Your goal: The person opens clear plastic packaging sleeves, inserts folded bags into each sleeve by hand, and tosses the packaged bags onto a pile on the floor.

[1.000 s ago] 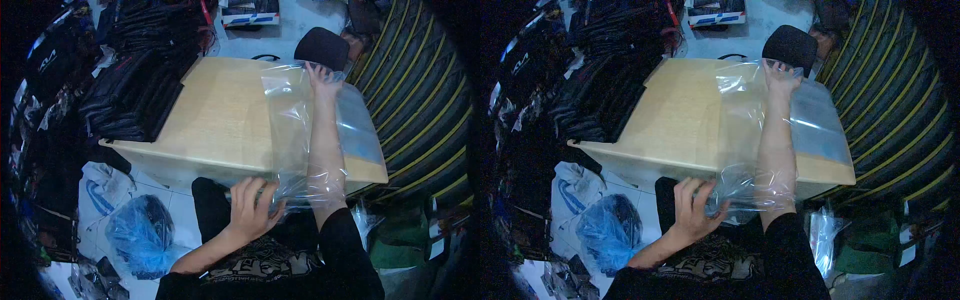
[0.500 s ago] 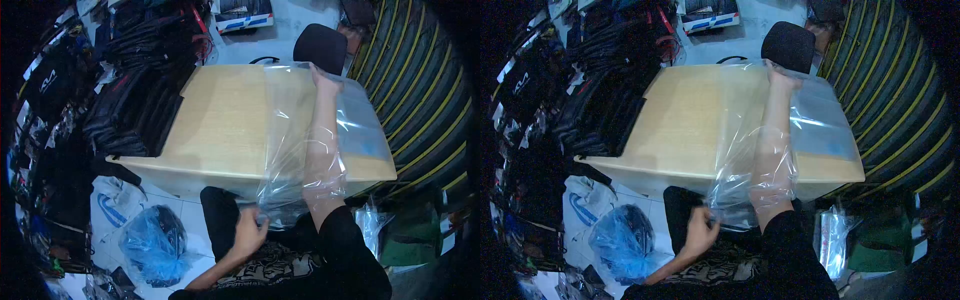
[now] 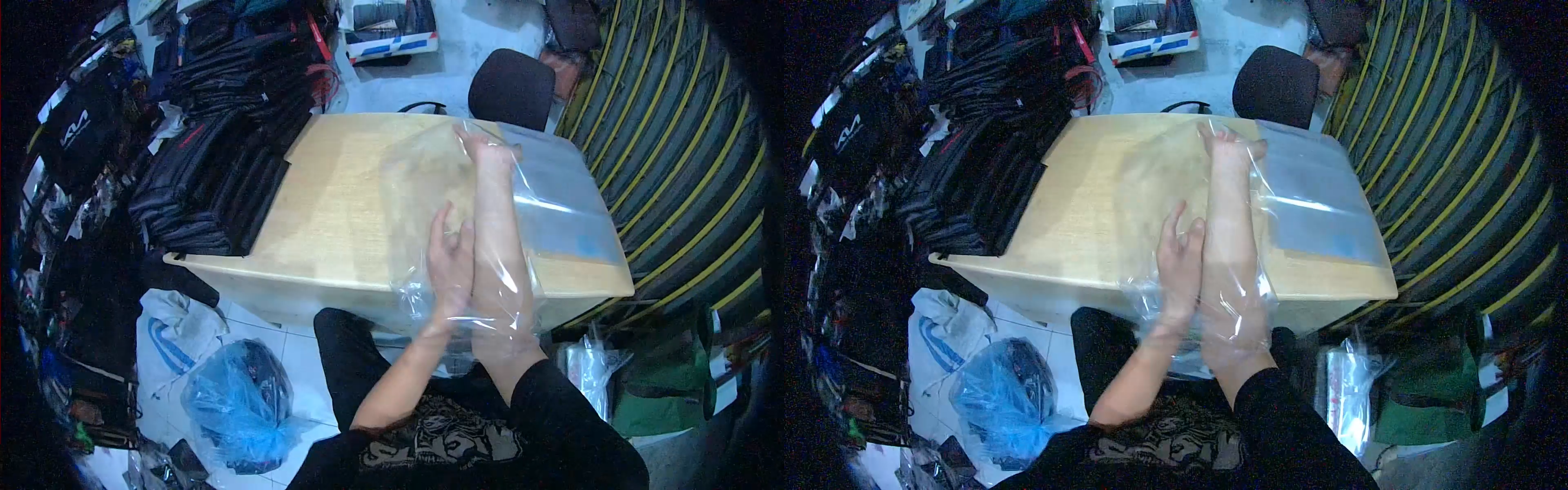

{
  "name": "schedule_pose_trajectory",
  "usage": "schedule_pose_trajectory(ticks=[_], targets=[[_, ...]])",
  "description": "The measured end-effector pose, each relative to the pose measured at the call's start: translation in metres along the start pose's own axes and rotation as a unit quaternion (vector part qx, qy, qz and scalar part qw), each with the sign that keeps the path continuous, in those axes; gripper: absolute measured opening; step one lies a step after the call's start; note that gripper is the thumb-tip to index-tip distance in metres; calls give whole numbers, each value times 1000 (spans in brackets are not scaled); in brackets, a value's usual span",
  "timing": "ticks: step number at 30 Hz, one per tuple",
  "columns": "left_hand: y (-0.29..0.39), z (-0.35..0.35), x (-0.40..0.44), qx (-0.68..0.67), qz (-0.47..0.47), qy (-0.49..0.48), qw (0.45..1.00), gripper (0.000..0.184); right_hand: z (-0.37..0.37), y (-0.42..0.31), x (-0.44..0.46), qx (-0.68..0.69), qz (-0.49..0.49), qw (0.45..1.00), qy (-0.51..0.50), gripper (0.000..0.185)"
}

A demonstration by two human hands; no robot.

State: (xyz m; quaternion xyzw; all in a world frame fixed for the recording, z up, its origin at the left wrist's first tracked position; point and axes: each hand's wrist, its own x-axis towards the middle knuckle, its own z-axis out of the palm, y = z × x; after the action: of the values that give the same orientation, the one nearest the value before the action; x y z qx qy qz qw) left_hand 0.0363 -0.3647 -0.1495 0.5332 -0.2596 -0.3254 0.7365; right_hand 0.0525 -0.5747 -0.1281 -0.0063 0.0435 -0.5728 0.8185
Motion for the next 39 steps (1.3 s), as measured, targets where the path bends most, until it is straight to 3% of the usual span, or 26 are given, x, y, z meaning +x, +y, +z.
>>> schedule_pose_trajectory(ticks=[2,5,8,9,11,13,18,19,24,27,28,30,32,39], targets=[[14,2,5,-14,29,11,999,43,-5,-1,2,-6,-4,1000,-15,68],[22,0,15,-334,-102,-24,937,51,-10,0,-4,-22,-3,999,-30,66],[0,26,36,-346,131,74,926,57,-19,5,-12,-48,5,998,-35,64],[-12,27,57,-205,190,88,956,52,-20,2,-10,-42,5,998,-37,64],[-82,8,139,-169,188,-10,968,33,-19,1,-11,-44,6,998,-41,63],[-89,8,183,-190,190,1,963,27,-19,3,-13,-46,6,998,-45,62],[3,18,168,-352,159,290,875,33,-17,9,-15,-51,10,997,-49,59],[29,10,152,-399,72,249,880,39,-19,7,-15,-55,12,997,-47,59],[15,-37,150,-459,-46,-3,887,42,-16,18,-27,-50,19,996,-66,57],[29,-41,140,-575,47,-80,813,43,-4,27,-31,-17,40,990,-131,55],[34,-39,135,-622,105,-94,770,45,17,28,-51,-90,16,995,-47,56],[36,-41,148,-609,188,-5,771,51,-7,45,-33,-188,-1,972,-141,52],[38,-50,155,-594,182,39,783,51,-22,70,-37,-322,-53,930,-168,54],[55,-59,162,-597,145,54,787,53,-42,77,-68,-603,-154,752,-216,59]])
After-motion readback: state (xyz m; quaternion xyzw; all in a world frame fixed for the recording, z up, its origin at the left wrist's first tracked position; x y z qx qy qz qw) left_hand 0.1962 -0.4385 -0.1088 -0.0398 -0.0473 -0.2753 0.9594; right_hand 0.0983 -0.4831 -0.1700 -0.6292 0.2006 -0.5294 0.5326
